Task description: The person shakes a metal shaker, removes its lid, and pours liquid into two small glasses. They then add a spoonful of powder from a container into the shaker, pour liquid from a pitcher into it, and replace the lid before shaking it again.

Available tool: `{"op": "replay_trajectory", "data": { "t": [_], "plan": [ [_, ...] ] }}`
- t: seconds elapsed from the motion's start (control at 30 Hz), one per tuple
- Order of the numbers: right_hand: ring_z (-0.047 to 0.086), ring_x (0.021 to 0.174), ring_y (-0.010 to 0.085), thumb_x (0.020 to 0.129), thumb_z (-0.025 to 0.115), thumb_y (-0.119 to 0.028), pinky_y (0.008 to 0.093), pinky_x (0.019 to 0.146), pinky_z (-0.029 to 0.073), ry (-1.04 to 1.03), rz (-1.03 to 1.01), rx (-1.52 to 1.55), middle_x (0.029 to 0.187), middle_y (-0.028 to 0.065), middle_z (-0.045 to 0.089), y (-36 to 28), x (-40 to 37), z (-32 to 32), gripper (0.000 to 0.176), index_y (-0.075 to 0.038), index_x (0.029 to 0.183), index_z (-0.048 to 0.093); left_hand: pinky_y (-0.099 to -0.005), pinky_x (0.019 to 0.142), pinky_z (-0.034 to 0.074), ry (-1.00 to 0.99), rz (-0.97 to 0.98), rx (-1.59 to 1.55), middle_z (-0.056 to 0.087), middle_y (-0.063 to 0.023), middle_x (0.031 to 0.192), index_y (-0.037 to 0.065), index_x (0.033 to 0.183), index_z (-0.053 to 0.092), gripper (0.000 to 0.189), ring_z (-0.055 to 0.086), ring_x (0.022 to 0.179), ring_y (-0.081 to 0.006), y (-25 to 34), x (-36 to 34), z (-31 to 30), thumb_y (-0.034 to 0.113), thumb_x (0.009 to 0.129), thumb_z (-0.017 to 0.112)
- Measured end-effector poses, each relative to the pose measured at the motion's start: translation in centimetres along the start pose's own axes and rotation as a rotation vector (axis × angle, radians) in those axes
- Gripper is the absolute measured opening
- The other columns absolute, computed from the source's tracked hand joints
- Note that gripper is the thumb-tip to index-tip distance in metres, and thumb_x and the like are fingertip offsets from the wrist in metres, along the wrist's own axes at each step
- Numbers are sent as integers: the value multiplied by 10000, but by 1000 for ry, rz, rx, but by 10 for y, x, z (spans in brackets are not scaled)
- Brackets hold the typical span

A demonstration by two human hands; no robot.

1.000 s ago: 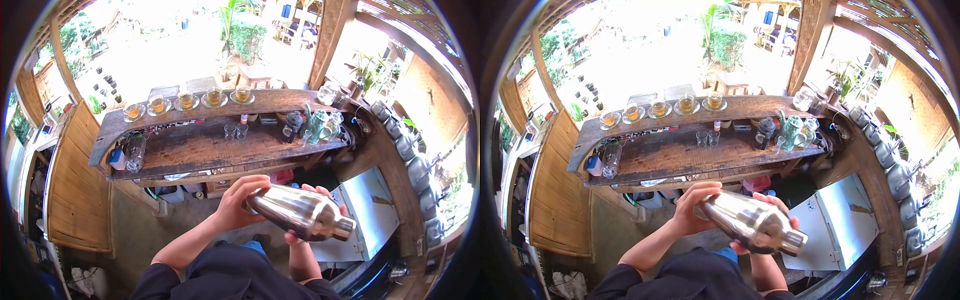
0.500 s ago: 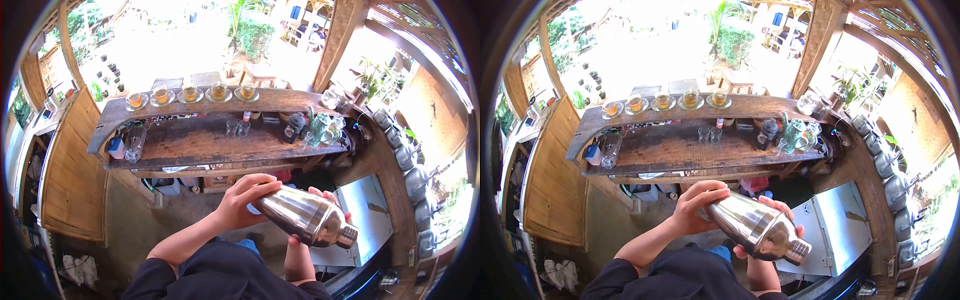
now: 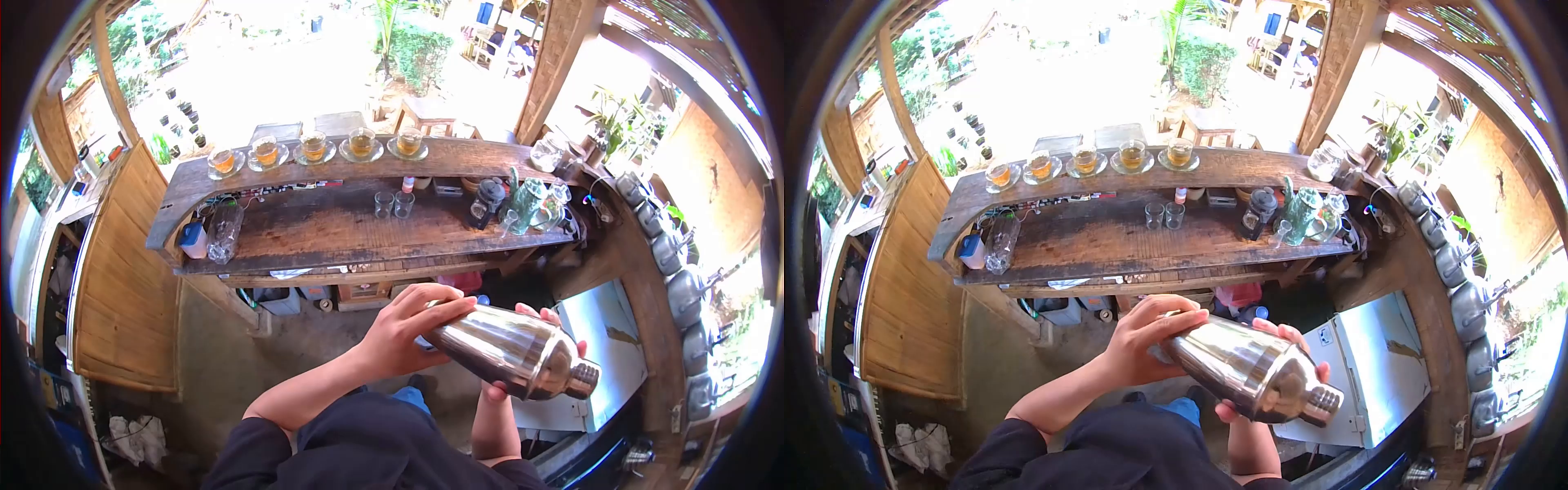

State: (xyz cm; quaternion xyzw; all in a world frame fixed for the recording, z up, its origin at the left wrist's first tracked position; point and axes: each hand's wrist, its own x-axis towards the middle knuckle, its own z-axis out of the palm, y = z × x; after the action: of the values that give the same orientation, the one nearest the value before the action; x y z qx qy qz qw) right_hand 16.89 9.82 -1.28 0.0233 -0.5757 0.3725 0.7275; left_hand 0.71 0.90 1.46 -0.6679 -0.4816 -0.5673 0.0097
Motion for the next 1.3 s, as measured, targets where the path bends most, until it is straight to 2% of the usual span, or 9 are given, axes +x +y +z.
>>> {"op": "replay_trajectory", "data": {
  "t": [0.23,0.4,0.5,0.7,0.83,0.97,1.1,1.17,1.3],
  "plan": [
    [547,1220,226,648,991,-199,405,1078,441,-123,777,-394,1284,135,571,33,-39,-4,970,-28,1419,427,-342,876,559,-144,-636,-202,654,-89,1271,113,1394,624,777,671,1079,-197,-71,-70,43,117,674,915],
    [572,1244,363,655,965,-509,477,1013,537,-130,44,-212,1429,231,411,20,-14,-7,1369,-100,1576,38,-381,901,589,-86,-222,-103,635,-78,1322,132,1410,619,865,644,1189,-246,-21,-15,9,86,603,929],
    [581,1208,333,566,953,-620,475,993,531,-12,-63,-213,1389,218,446,9,-6,6,1401,-55,1535,113,-380,921,583,-59,-114,-74,634,-85,1325,135,1407,620,870,644,1194,-247,-10,0,3,66,595,923],
    [619,1083,199,672,972,-210,360,929,529,-170,623,-503,1207,105,615,47,-48,-4,889,-26,1368,451,-371,938,565,-139,-586,-293,627,-89,1347,120,1426,595,796,659,1163,-241,-82,-85,48,120,695,910],
    [625,1116,244,636,979,-392,386,938,526,-39,304,-325,1211,139,621,29,-37,-6,957,-44,1362,462,-357,914,571,-122,-435,-229,627,-87,1349,108,1417,602,813,650,1169,-220,-41,-47,24,115,672,929],
    [613,1200,364,576,971,-590,498,1016,549,17,-49,-62,1448,216,389,7,-9,2,1425,-143,1543,24,-347,880,582,-65,-42,22,628,-104,1335,126,1420,608,840,655,1147,-243,-4,-3,-2,89,640,918],
    [641,1121,311,657,978,-412,438,959,548,-201,142,-491,1316,178,570,41,-42,-22,1074,-61,1441,334,-362,940,563,-109,-450,-284,629,-91,1322,126,1424,602,816,666,1127,-233,-52,-49,24,129,672,919],
    [649,1058,265,669,968,-345,389,936,535,-147,626,-425,1275,151,577,36,-45,-6,919,-63,1359,431,-348,936,561,-76,-510,-372,633,-93,1318,109,1423,597,814,668,1131,-219,-73,-81,44,161,683,933],
    [607,1166,295,659,994,-347,406,971,530,-225,251,-402,1346,186,499,21,-33,-24,1198,-67,1525,215,-375,937,572,-141,-489,-248,646,-101,1301,74,1418,594,835,647,1187,-242,-39,-49,28,128,660,941]
  ]
}}
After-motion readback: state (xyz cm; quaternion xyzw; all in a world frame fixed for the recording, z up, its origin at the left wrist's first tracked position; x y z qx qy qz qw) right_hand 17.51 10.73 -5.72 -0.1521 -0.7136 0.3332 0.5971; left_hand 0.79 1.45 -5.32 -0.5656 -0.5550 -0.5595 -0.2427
